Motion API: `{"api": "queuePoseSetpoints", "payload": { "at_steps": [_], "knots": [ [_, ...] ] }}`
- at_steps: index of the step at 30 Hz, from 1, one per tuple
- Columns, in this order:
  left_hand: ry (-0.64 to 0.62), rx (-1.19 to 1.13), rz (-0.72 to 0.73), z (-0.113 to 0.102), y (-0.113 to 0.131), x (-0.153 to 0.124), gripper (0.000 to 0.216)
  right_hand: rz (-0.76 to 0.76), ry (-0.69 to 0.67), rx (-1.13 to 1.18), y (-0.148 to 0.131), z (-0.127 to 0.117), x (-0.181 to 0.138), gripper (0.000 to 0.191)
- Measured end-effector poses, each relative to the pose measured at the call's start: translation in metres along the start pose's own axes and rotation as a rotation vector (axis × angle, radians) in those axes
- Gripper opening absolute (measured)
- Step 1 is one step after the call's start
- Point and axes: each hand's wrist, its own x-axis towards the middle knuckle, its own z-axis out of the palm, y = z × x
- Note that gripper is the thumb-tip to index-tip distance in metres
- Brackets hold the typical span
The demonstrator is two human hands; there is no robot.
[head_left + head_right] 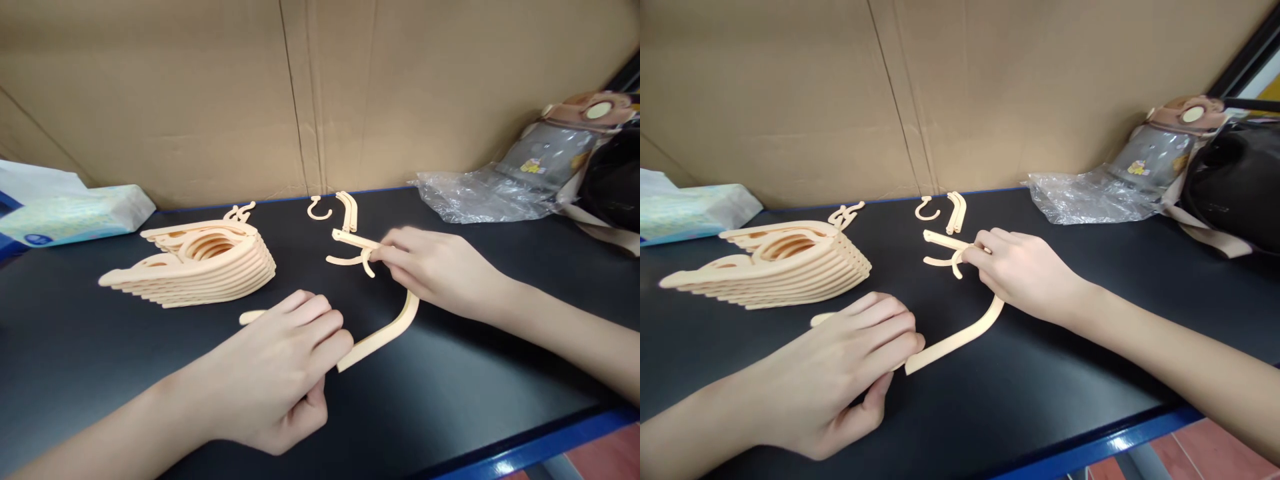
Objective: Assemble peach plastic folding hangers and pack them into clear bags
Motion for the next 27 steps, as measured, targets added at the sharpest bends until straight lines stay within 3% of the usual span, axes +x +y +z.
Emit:
{"api": "queuePoseSetpoints", "payload": {
  "at_steps": [8,15,19,27],
  "knots": [
    [0.105,0.201,0.045,0.007,-0.005,-0.003,0.029,0.037,-0.043,-0.091,0.007,0.005,0.000,0.022],
    [0.182,0.105,-0.178,0.017,-0.017,-0.010,0.042,0.067,-0.063,-0.088,0.007,0.003,0.000,0.028],
    [0.169,0.063,-0.212,0.018,-0.017,-0.013,0.055,0.113,-0.057,-0.088,0.006,0.002,0.001,0.027],
    [0.115,0.018,-0.175,0.012,-0.011,-0.006,0.032,0.201,-0.012,-0.142,0.004,0.003,0.001,0.024]
  ]
}}
